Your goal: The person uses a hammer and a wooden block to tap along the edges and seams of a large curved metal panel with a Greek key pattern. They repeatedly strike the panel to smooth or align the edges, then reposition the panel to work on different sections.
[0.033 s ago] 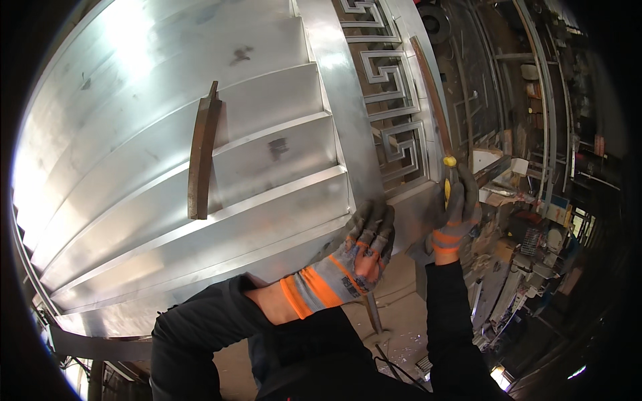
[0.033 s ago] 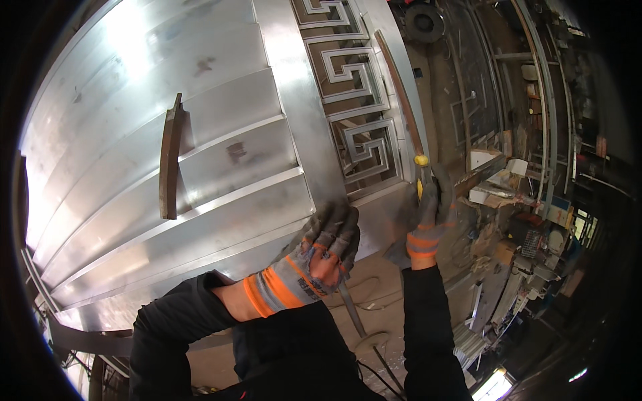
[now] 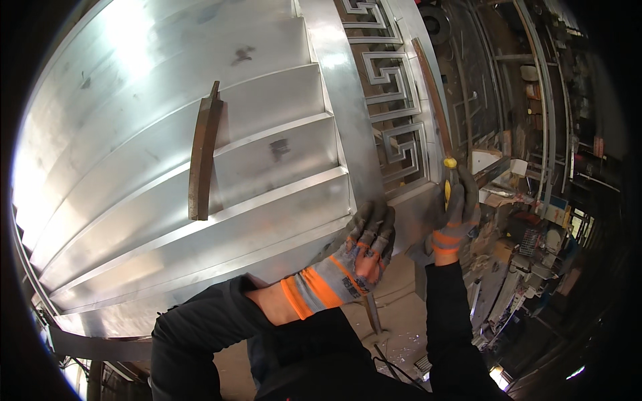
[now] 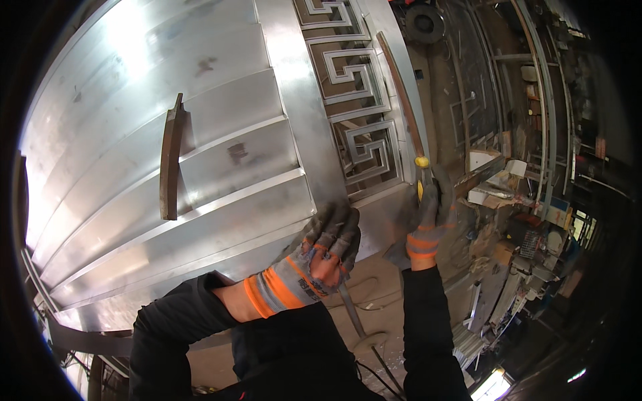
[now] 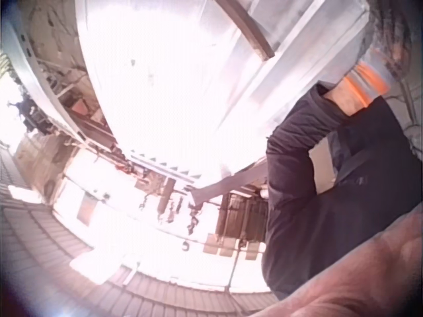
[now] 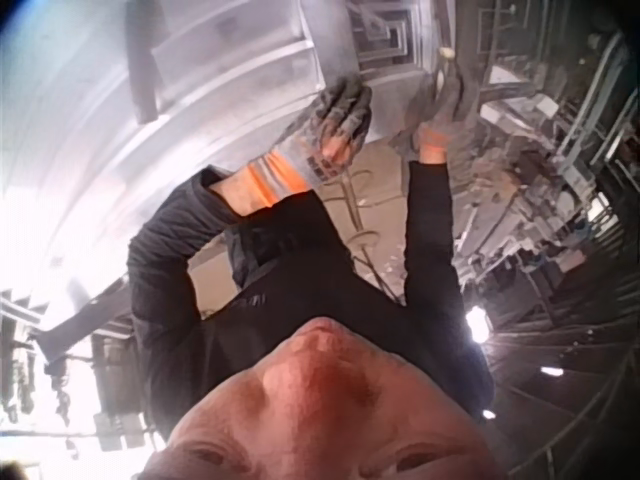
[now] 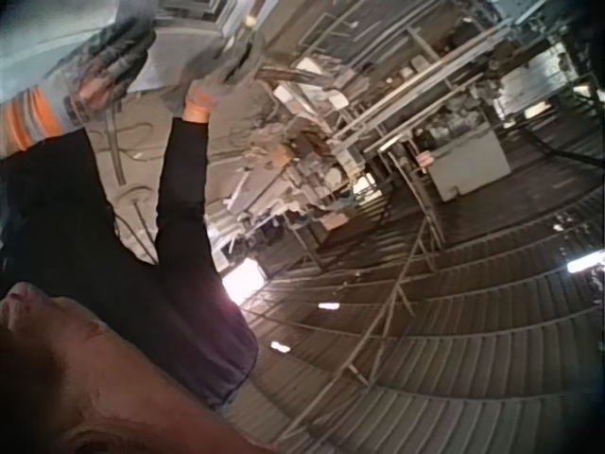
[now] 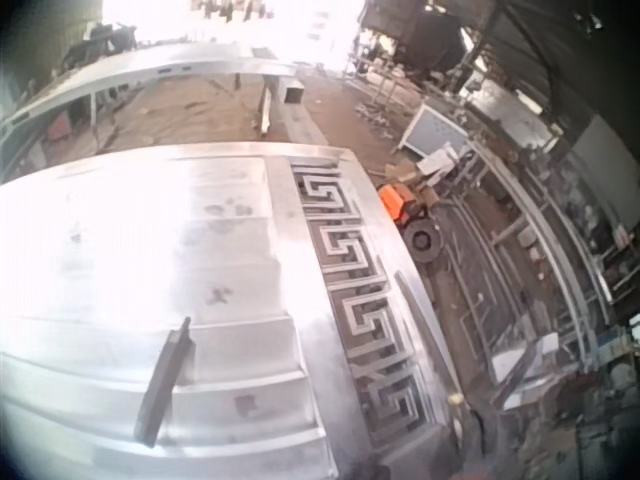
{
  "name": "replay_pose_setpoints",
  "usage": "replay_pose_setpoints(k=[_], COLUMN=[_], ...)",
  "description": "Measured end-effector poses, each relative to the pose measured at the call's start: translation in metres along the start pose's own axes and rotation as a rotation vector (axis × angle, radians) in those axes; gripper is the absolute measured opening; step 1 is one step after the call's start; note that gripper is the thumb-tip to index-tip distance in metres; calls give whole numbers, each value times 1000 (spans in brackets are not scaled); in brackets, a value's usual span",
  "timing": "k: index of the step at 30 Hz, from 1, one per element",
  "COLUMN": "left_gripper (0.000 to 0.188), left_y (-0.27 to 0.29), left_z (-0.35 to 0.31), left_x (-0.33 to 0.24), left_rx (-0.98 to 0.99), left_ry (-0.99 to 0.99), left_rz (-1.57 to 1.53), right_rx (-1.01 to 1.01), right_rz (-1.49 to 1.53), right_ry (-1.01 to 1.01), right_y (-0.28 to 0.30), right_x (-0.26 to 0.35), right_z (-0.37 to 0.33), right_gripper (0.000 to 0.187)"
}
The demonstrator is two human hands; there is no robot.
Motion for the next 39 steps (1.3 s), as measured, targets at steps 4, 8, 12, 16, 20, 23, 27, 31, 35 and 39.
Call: replay_pose_setpoints(k=[4, 8, 12, 16, 20, 23, 27, 31, 35, 39], left_gripper=[51, 44, 33, 23, 14, 12, 12, 10, 9, 9], left_y=[-4, 5, 9, 9, 13, 24, 37, 43, 37, 28], left_z=[-4, -11, -22, -32, -34, -27, -15, -9, -9, -9], left_x=[3, 3, -6, -14, -15, -7, 6, 14, 12, 9], left_rx=[297, 249, 262, 293, 310, 225, 237, 207, 188, 235], left_ry=[-248, -276, -269, -305, -349, -263, -194, -171, -145, -198], left_rz=[403, 188, -177, -310, -362, -474, -599, -621, -621, -650], right_rx=[42, 45, -22, -1, 35, 39, 75, 89, 110, 112], right_rz=[-81, -8, -110, -171, -144, -132, -119, -191, 31, 366], right_ry=[-21, -88, 42, 21, -6, -20, -80, -66, -297, -637], right_y=[2, 0, -4, -5, -6, -6, -3, -1, -6, -13], right_x=[9, 6, 2, -1, 2, 7, 13, 12, -2, -17], right_z=[6, 5, 3, 2, 4, 9, 15, 12, -4, -16], right_gripper=[34, 30, 26, 34, 20, 20, 22, 23, 28, 35])
Point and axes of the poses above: each hand's wrist, its own z-axis towards the middle knuckle, its own y-axis out of the back of the hand, x = y × z, the point moved 2 cm from there along z, towards the middle knuckle, and after that the axes turned 13 degrees about -y, right-handed, at the moved point
